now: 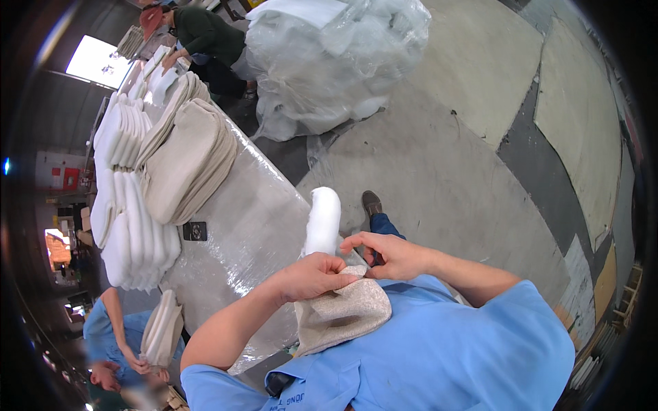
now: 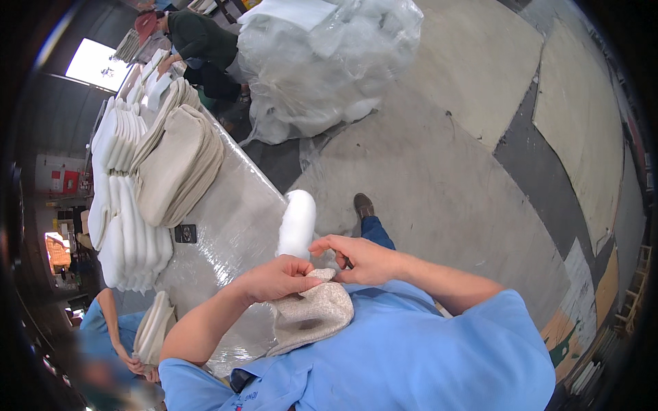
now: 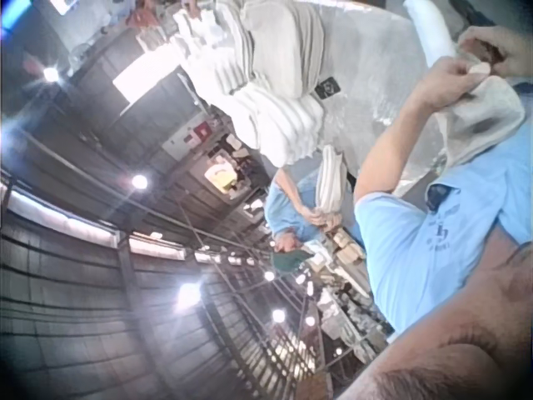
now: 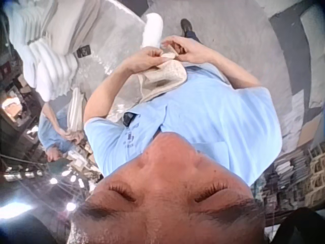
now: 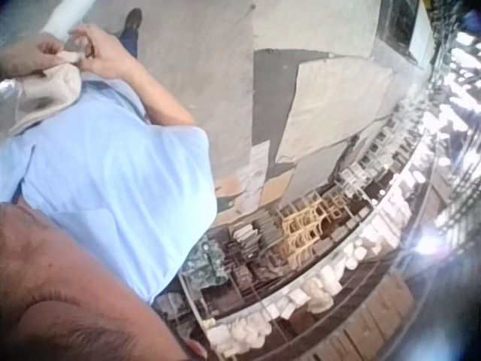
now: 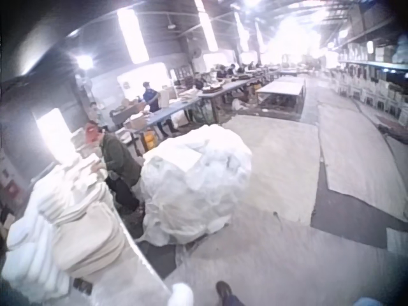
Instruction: The person repeatedly picks up white foam inserts and beige fabric covers, inserts the foam into the covers, and places the finished cushions on a stack. The person works at a table in a factory setting with other workers nearby.
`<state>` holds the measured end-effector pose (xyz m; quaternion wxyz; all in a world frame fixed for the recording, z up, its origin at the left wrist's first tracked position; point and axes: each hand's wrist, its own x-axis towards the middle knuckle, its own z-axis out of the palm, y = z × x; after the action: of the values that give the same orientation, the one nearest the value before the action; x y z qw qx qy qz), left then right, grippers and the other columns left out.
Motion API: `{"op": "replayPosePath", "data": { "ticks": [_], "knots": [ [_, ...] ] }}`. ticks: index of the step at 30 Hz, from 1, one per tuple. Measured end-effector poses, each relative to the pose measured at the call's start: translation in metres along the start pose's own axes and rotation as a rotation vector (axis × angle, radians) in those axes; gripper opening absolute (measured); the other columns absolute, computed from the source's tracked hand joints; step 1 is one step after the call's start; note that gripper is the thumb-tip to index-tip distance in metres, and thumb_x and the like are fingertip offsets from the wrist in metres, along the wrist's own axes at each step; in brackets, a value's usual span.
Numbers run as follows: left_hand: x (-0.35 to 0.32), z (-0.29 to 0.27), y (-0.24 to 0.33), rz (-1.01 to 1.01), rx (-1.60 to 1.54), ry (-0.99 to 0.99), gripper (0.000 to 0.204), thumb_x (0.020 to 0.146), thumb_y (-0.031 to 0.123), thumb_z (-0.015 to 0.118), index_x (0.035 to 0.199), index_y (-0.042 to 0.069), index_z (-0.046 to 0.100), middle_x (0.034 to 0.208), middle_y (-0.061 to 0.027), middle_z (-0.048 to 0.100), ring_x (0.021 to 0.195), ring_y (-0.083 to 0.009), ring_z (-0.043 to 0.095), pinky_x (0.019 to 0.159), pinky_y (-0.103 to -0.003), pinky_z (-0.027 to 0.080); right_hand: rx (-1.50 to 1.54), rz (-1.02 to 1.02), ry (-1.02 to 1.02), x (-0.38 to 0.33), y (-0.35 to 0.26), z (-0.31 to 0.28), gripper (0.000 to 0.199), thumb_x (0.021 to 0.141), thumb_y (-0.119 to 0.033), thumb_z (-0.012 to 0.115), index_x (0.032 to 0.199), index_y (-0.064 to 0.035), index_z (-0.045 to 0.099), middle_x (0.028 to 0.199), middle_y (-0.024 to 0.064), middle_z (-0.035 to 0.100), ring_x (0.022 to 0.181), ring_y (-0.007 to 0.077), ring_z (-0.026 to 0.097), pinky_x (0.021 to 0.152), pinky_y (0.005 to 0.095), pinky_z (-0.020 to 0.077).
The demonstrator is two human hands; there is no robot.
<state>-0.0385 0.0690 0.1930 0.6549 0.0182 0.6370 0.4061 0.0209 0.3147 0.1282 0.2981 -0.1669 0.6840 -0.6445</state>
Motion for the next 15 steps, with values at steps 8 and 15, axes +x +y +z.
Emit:
{"op": "replayPosePath", "data": {
  "ticks": [8,15],
  "knots": [
    [-0.009,0.014,0.026,0.268,0.531,0.249,0.015,0.094,0.006,0.075,0.107,0.001,0.070,0.089,-0.0024,0.067,0.082,-0.0103,0.061,0.073,-0.030,0.052,0.170,-0.054,-0.288,0.024,0.052,0.004,0.063,0.087,-0.008,0.080,0.147,-0.0109,0.060,0.112,0.0032,0.068,0.090,0.0144,0.061,0.079,0.0340,0.0527],
    [-0.010,0.010,0.032,0.313,0.413,0.187,0.017,0.095,0.001,0.072,0.111,0.001,0.071,0.093,-0.0031,0.070,0.085,-0.0095,0.064,0.077,-0.028,0.053,0.450,-0.054,-0.464,0.032,0.092,0.012,0.046,0.097,-0.006,0.074,0.140,-0.0113,0.063,0.117,-0.0026,0.069,0.100,0.0104,0.063,0.084,0.0316,0.0526]
  ]
}}
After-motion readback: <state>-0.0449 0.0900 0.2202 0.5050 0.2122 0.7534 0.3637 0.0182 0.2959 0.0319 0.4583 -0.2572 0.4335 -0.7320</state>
